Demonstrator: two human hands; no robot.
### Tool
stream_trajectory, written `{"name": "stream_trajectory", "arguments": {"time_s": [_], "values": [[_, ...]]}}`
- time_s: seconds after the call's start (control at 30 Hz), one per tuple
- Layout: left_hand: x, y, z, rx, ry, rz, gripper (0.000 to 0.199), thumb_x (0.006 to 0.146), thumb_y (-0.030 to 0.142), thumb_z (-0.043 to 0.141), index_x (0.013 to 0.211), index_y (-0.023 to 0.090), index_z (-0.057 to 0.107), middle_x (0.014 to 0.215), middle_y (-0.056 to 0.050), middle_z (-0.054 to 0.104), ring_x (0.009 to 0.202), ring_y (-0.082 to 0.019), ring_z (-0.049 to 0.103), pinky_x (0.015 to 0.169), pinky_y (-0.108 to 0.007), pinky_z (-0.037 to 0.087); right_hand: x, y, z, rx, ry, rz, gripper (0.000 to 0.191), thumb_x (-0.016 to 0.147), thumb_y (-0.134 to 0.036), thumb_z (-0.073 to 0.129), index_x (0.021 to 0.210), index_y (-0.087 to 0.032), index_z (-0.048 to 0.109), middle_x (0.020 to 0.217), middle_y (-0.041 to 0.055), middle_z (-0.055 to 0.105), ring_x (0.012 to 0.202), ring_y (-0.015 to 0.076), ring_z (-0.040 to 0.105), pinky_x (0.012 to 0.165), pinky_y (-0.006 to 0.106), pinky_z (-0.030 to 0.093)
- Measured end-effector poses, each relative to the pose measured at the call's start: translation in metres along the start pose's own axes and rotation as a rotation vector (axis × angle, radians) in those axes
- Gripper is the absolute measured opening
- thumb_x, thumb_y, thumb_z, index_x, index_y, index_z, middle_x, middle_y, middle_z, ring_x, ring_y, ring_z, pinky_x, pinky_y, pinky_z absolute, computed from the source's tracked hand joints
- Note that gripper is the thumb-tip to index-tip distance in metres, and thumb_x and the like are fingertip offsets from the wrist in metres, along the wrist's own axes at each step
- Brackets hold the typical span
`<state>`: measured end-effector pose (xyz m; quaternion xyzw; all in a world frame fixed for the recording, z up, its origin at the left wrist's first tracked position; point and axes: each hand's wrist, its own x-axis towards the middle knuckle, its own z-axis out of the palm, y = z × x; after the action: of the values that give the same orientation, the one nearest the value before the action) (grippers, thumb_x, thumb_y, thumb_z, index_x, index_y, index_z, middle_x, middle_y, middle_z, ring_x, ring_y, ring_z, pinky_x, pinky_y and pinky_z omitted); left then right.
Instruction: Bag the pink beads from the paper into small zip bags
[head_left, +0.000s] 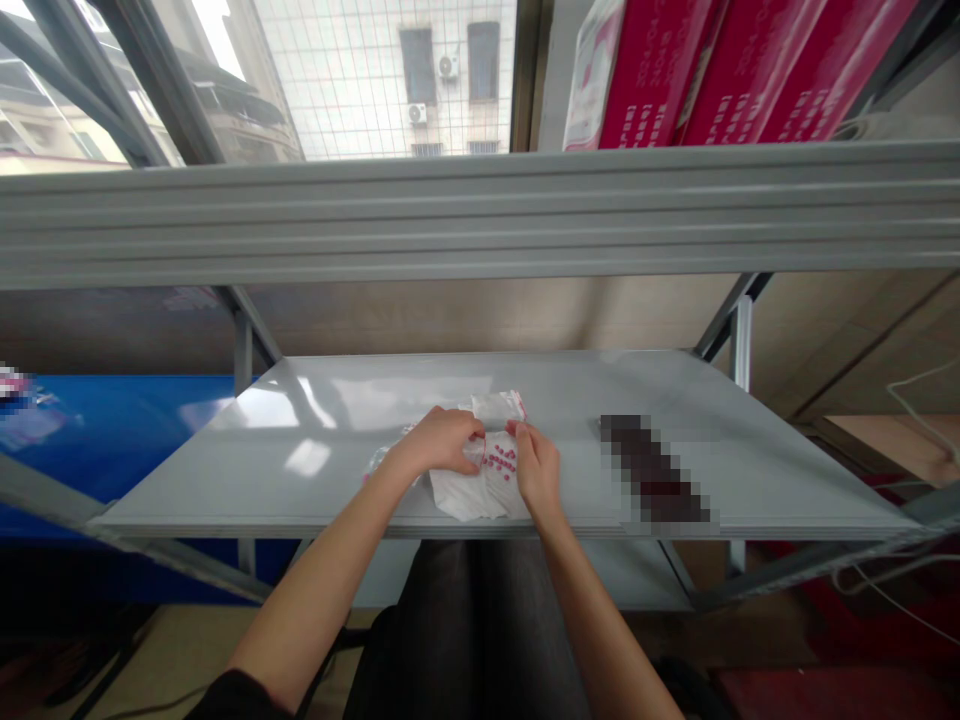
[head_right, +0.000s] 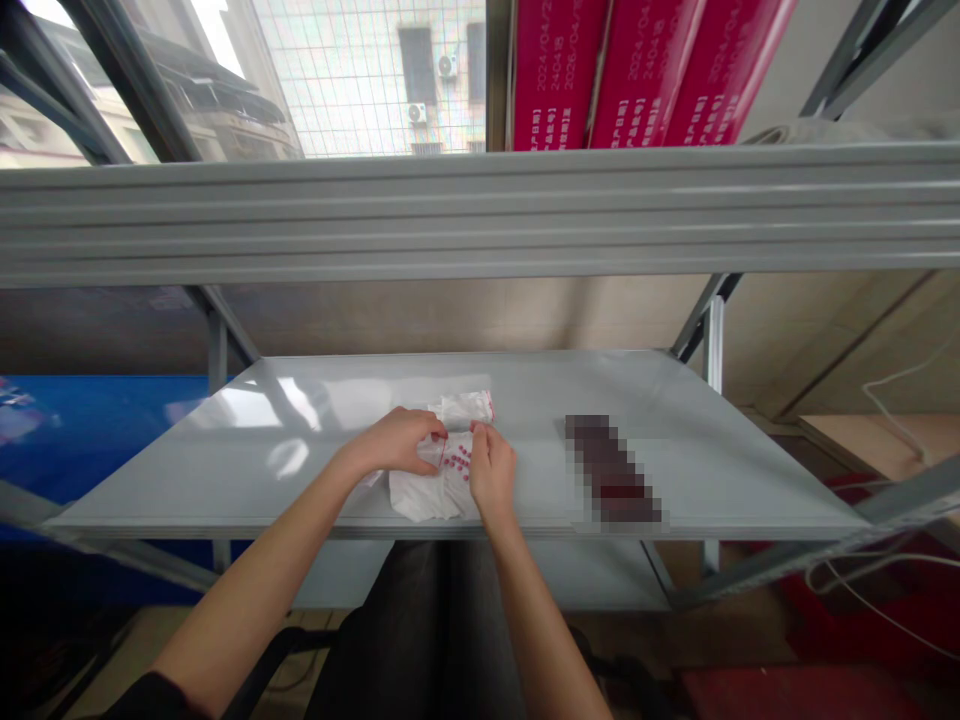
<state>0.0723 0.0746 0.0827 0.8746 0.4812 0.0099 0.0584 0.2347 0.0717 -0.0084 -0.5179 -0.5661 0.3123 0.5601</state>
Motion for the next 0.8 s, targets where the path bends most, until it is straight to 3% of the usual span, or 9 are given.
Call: {"name": "stream_trajectory", "arguments": {"time_s": [0.23, 0.4, 0.57, 0.8], "values": [[0.005, 0.015, -0.01, 0.167, -0.024, 0.063, 0.016, 0.064, 0.014, 0.078, 0.077, 0.019, 0.071, 0.089, -0.008, 0.073, 0.098, -0.031, 0.059, 0.091, -0.043, 0.036, 0.0, -0.001, -0.001, -0.015, 0.001, -0.017, 0.047, 0.094, -0.043, 0.038, 0.092, -0.014, 0.075, 0.086, 0.012, 0.076, 0.085, 0.0261, 0.069, 0.078, 0.034, 0.049], [0.012, 0.021, -0.004, 0.224, -0.021, 0.096, 0.018, 0.065, 0.001, 0.074, 0.068, 0.017, 0.069, 0.084, -0.011, 0.073, 0.098, -0.033, 0.059, 0.097, -0.05, 0.031, -0.001, -0.002, -0.002, -0.022, -0.014, -0.032, 0.045, 0.094, -0.042, 0.038, 0.09, -0.014, 0.074, 0.086, 0.0115, 0.076, 0.085, 0.0257, 0.068, 0.078, 0.033, 0.049], [0.012, 0.022, 0.002, 0.233, -0.006, 0.125, 0.021, 0.068, 0.0, 0.075, 0.07, 0.021, 0.071, 0.082, -0.007, 0.075, 0.101, -0.031, 0.059, 0.106, -0.051, 0.024, -0.001, -0.001, -0.002, -0.03, -0.012, -0.042, 0.043, 0.094, -0.041, 0.04, 0.092, -0.015, 0.074, 0.087, 0.0111, 0.076, 0.086, 0.0256, 0.068, 0.079, 0.033, 0.049], [0.011, 0.018, -0.002, 0.186, -0.027, 0.124, 0.024, 0.062, -0.002, 0.079, 0.07, 0.02, 0.072, 0.084, -0.007, 0.075, 0.106, -0.032, 0.058, 0.112, -0.056, 0.016, -0.001, 0.0, -0.002, -0.031, -0.028, -0.049, 0.042, 0.093, -0.041, 0.041, 0.087, -0.015, 0.074, 0.084, 0.011, 0.076, 0.085, 0.0257, 0.068, 0.078, 0.032, 0.048]]}}
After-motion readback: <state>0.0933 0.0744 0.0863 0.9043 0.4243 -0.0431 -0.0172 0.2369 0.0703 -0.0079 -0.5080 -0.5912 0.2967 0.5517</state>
